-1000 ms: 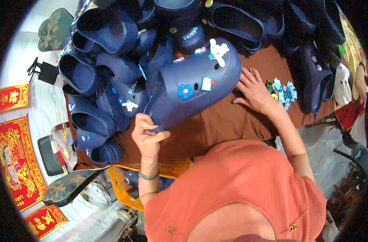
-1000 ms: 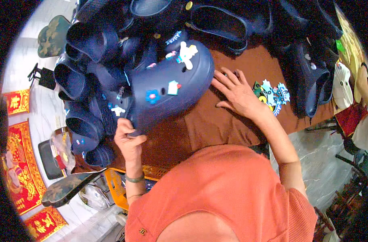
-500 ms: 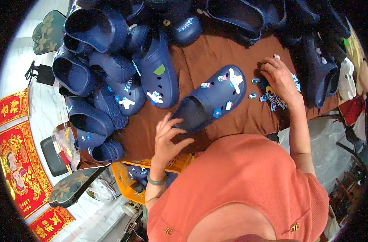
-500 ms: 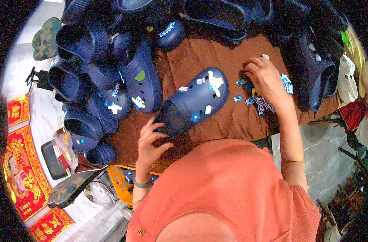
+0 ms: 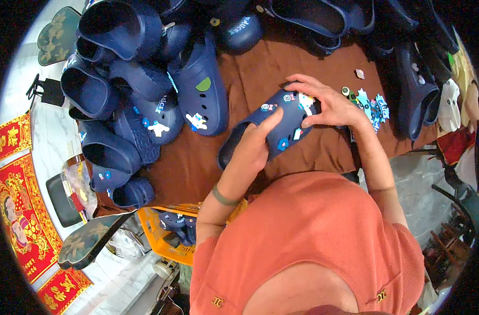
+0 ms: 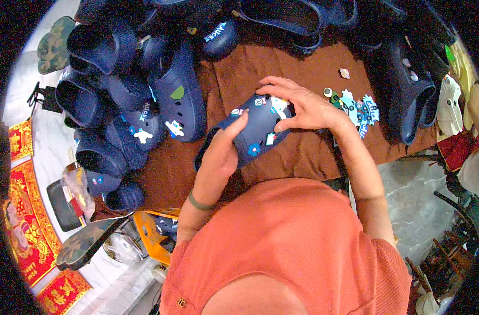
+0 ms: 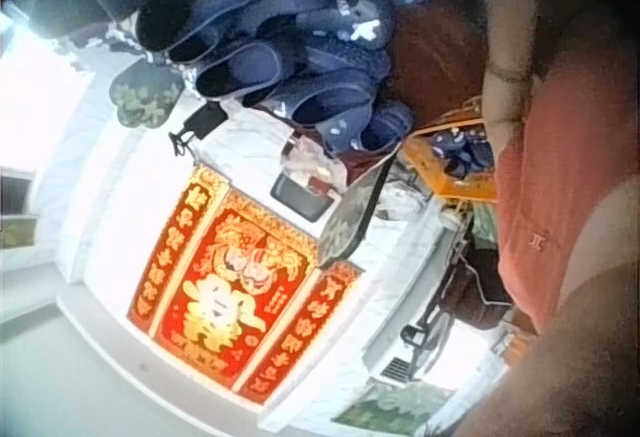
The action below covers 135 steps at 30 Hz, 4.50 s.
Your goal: Attaching decorative charms into the holes of rubber clogs.
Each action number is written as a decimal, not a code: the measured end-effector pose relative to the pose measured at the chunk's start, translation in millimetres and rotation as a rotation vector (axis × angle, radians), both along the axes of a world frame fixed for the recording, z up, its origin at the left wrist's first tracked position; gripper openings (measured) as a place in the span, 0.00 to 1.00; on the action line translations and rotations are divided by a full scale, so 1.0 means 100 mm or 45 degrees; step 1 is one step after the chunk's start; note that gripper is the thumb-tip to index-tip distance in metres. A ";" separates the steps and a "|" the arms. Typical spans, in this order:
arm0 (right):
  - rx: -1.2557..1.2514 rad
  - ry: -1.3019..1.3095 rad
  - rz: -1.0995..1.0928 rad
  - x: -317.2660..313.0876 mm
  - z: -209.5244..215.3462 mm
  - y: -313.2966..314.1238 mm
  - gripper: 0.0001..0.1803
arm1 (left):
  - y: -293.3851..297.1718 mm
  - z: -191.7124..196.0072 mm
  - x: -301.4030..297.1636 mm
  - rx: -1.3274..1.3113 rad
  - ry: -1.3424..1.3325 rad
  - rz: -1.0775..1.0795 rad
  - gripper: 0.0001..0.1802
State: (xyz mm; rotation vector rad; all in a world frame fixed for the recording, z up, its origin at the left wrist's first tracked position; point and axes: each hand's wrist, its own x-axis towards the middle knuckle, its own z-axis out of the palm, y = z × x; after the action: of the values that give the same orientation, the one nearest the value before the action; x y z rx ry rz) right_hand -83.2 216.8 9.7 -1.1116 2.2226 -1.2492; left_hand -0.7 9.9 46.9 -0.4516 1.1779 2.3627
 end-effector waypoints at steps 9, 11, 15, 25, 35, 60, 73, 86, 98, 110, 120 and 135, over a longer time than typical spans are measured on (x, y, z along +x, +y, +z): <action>0.041 0.332 -0.176 0.17 -0.10 -0.03 0.33 | -0.03 -0.18 -0.04 0.233 -0.148 0.018 0.25; 0.112 0.405 -0.205 0.21 -0.12 -0.04 0.33 | -0.02 -0.16 -0.05 0.226 -0.164 0.026 0.25; 0.235 0.508 -0.312 0.24 0.09 -0.01 0.34 | -0.02 -0.20 -0.07 0.288 -0.165 0.025 0.25; 1.158 0.921 -1.022 -0.29 -0.49 1.28 0.23 | -0.04 -0.22 -0.07 0.348 -0.195 0.067 0.23; 1.116 0.481 -0.970 -0.64 -0.43 1.15 0.24 | -0.06 -0.23 -0.04 0.318 -0.230 0.096 0.21; 0.319 0.484 -0.962 -0.15 -0.25 0.97 0.14 | -0.05 -0.19 -0.04 0.279 -0.239 0.148 0.22; 0.107 0.265 -0.142 0.07 0.10 -0.02 0.48 | -0.04 -0.21 -0.05 0.349 -0.164 0.124 0.25; 0.096 0.517 -0.489 0.12 -0.22 -0.10 0.19 | -0.03 -0.21 -0.06 0.347 -0.217 0.095 0.26; 0.399 0.495 -0.795 0.06 0.04 0.22 0.16 | -0.05 -0.25 -0.06 0.409 -0.181 0.119 0.27; 0.095 0.092 -0.031 -0.22 0.01 -0.26 0.30 | -0.02 -0.30 -0.08 0.445 -0.124 0.075 0.31; -0.073 0.180 -0.254 -0.12 -0.07 -0.38 0.15 | -0.06 -0.31 -0.08 0.351 -0.182 0.132 0.31; 0.088 0.450 -0.352 -0.10 -0.11 -0.56 0.10 | -0.02 -0.29 -0.06 0.355 -0.138 0.071 0.33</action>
State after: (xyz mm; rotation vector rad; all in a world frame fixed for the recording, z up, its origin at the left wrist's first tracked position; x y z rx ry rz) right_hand -92.8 160.4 -1.1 -1.0962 2.7402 -1.1355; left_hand -6.5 7.4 17.4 -0.5135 0.7813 2.4673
